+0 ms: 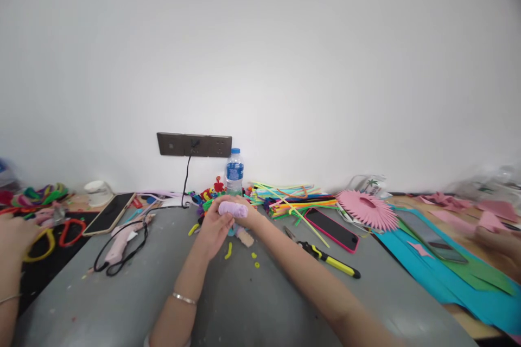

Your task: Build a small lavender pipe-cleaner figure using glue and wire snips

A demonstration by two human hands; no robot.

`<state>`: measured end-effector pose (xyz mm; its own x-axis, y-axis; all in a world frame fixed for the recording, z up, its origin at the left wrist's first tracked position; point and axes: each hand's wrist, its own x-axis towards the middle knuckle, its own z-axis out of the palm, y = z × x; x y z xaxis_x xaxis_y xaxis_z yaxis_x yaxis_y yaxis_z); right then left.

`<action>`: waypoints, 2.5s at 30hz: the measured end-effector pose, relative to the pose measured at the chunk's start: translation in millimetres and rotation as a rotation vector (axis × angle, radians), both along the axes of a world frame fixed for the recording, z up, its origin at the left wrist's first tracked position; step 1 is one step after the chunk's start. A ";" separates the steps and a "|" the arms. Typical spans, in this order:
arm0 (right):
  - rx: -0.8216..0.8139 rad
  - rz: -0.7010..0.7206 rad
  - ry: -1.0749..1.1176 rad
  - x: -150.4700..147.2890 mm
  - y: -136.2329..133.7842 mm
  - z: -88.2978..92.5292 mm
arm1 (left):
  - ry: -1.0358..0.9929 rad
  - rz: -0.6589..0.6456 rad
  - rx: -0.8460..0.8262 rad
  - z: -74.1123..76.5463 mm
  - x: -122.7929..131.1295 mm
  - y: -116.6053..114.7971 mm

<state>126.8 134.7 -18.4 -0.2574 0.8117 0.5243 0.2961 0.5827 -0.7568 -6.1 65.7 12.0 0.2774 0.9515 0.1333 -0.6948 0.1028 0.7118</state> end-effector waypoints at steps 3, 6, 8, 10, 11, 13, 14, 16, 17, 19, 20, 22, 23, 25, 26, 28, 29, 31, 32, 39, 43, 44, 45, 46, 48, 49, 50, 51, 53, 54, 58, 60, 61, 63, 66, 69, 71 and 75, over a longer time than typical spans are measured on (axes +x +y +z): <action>0.008 0.031 -0.189 1.5 2.8 -0.7 | -0.012 0.089 -0.030 -5.7 1.5 7.3; 0.010 0.031 -0.297 7.2 2.4 2.8 | -0.038 0.140 -0.049 -9.3 2.2 11.0; 0.009 0.020 -0.318 14.8 -1.5 9.3 | -0.049 0.140 -0.060 -9.3 1.1 11.4; 0.004 0.005 -0.304 26.0 -8.0 18.7 | -0.052 0.124 -0.069 -7.7 -0.6 10.5; -0.001 -0.006 -0.283 32.6 -11.9 23.9 | -0.051 0.111 -0.073 -6.7 -1.4 9.7; -0.013 -0.043 -0.214 46.6 -20.2 33.2 | -0.051 0.085 -0.083 -5.0 -2.1 7.6; -0.021 -0.073 -0.163 53.1 -24.4 36.5 | -0.053 0.077 -0.089 -4.6 -2.0 6.6; -0.046 -0.140 -0.035 63.1 -32.9 39.2 | -0.056 0.075 -0.097 -4.5 -0.9 4.7; -0.066 -0.166 0.037 66.0 -37.2 38.7 | -0.056 0.082 -0.096 -4.8 0.0 3.8; -0.124 -0.187 0.185 67.2 -46.2 34.6 | -0.042 0.091 -0.095 -6.0 2.2 2.5; -0.159 -0.182 0.257 65.8 -50.9 31.6 | -0.030 0.093 -0.098 -6.7 3.5 2.0; -0.225 -0.156 0.379 60.2 -60.5 25.3 | -0.005 0.102 -0.114 -8.3 6.0 1.3; -0.250 -0.142 0.423 56.8 -65.0 22.4 | 0.007 0.113 -0.124 -9.2 7.3 1.0; -0.305 -0.106 0.519 50.7 -73.0 17.5 | 0.026 0.145 -0.141 -11.4 9.8 0.8; -0.341 -0.082 0.585 48.5 -76.1 15.4 | 0.033 0.162 -0.149 -12.5 11.0 0.7; -0.412 -0.030 0.725 46.1 -80.5 11.4 | 0.046 0.194 -0.161 -14.7 13.1 0.4; -0.437 -0.010 0.783 45.7 -81.7 9.4 | 0.051 0.204 -0.165 -15.5 13.9 0.1; -0.451 0.004 0.841 46.0 -82.5 5.4 | 0.061 0.214 -0.168 -16.1 15.3 -1.0; -0.446 0.004 0.852 46.2 -82.4 3.6 | 0.066 0.214 -0.166 -15.9 15.9 -1.7; -0.403 0.014 0.844 43.7 -82.4 -0.3 | 0.120 0.252 -0.169 -10.6 19.1 -7.1; -0.382 0.004 0.820 42.8 -84.0 0.8 | 0.145 0.268 -0.141 -12.1 20.6 -8.2; -0.375 0.001 0.817 42.8 -84.3 1.2 | 0.152 0.263 -0.135 -12.4 21.0 -8.5; -0.367 0.000 0.813 42.9 -84.6 1.6 | 0.161 0.257 -0.130 -12.5 21.3 -8.8; -0.362 0.000 0.809 42.9 -85.0 2.0 | 0.172 0.252 -0.126 -12.4 21.8 -9.2; -0.356 0.004 0.794 42.7 -85.7 2.8 | 0.197 0.251 -0.120 -11.5 22.7 -10.0; -0.354 0.007 0.788 42.5 -86.1 3.0 | 0.209 0.255 -0.116 -10.9 23.2 -10.4; -0.353 0.010 0.785 42.2 -86.5 3.2 | 0.220 0.260 -0.111 -10.4 23.7 -10.8; -0.353 0.012 0.786 41.9 -86.8 3.4 | 0.226 0.266 -0.105 -10.1 24.2 -11.1; -0.353 0.017 0.789 41.4 -87.5 3.7 | 0.232 0.268 -0.097 -10.0 24.9 -11.4; -0.354 0.016 0.787 41.3 -87.8 3.9 | 0.234 0.265 -0.095 -10.1 25.1 -11.4; -0.357 0.015 0.768 40.8 -88.8 5.6 | 0.222 0.262 -0.100 -11.2 25.1 -11.2; -0.357 0.027 0.785 40.4 -88.7 6.4 | 0.213 0.254 -0.095 -11.8 24.6 -11.1; -0.356 0.033 0.796 40.1 -88.6 6.7 | 0.212 0.248 -0.090 -12.1 24.4 -11.1; -0.353 0.039 0.809 39.6 -88.1 7.0 | 0.221 0.229 -0.084 -12.5 24.3 -11.3; -0.342 0.030 0.818 39.2 -87.4 7.2 | 0.245 0.206 -0.080 -13.1 25.3 -11.4; -0.337 0.014 0.815 39.6 -87.4 8.3 | 0.267 0.206 -0.061 -14.4 26.6 -10.9; -0.339 0.016 0.802 40.2 -87.6 9.5 | 0.286 0.211 -0.048 -15.4 26.8 -10.4; -0.339 0.029 0.781 41.1 -87.8 10.9 | 0.286 0.217 -0.068 -14.9 26.6 -10.6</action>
<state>167.9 46.8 -7.5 0.0541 0.9554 0.2902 -0.3956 0.2874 -0.8723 20.5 55.1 -2.9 0.0847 0.9963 0.0140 -0.4794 0.0284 0.8771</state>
